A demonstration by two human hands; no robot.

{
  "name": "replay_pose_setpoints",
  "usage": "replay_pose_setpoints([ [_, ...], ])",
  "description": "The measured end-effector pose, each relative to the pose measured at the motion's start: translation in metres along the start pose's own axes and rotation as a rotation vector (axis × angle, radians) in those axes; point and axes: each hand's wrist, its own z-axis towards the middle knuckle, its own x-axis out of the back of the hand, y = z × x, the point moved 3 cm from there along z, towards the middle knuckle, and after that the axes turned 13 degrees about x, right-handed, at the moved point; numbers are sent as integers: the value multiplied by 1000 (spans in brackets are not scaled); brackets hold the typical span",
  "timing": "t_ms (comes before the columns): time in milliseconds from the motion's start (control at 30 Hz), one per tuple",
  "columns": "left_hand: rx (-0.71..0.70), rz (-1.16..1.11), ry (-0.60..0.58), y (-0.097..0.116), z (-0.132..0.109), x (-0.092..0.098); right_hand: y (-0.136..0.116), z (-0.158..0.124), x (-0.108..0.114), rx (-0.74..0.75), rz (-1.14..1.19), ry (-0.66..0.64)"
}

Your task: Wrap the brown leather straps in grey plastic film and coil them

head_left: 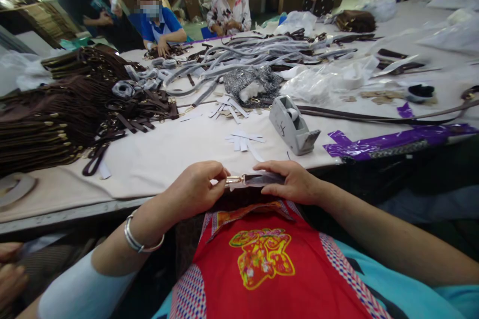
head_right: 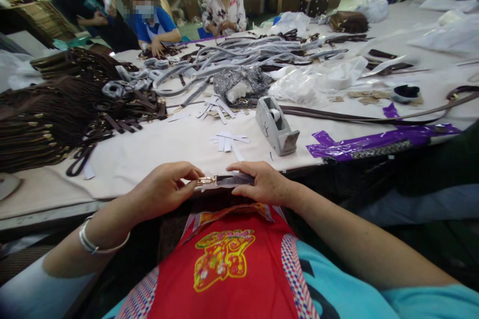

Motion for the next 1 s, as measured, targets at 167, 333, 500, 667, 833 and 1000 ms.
replay_pose_setpoints([
  [167, -47, -34, -255, 6, 3, 11, -5, 3, -1, 65, 33, -33],
  [333, -269, -82, -227, 33, 12, 4, -11, 9, -2, 105, 90, -134],
  [500, -157, 91, -302, 34, 19, -27, -6, 5, 3, 72, 58, -126],
  [667, -94, -70, -501, 30, 14, -27, 1, 1, 3, 125, -12, -217],
  [833, 106, -508, -851, 21, 1, -39, 6, -2, 2, 259, -76, -253],
  [1000, 252, -959, -959, 8, -18, -56, 27, -12, 8, 281, -136, -161],
])
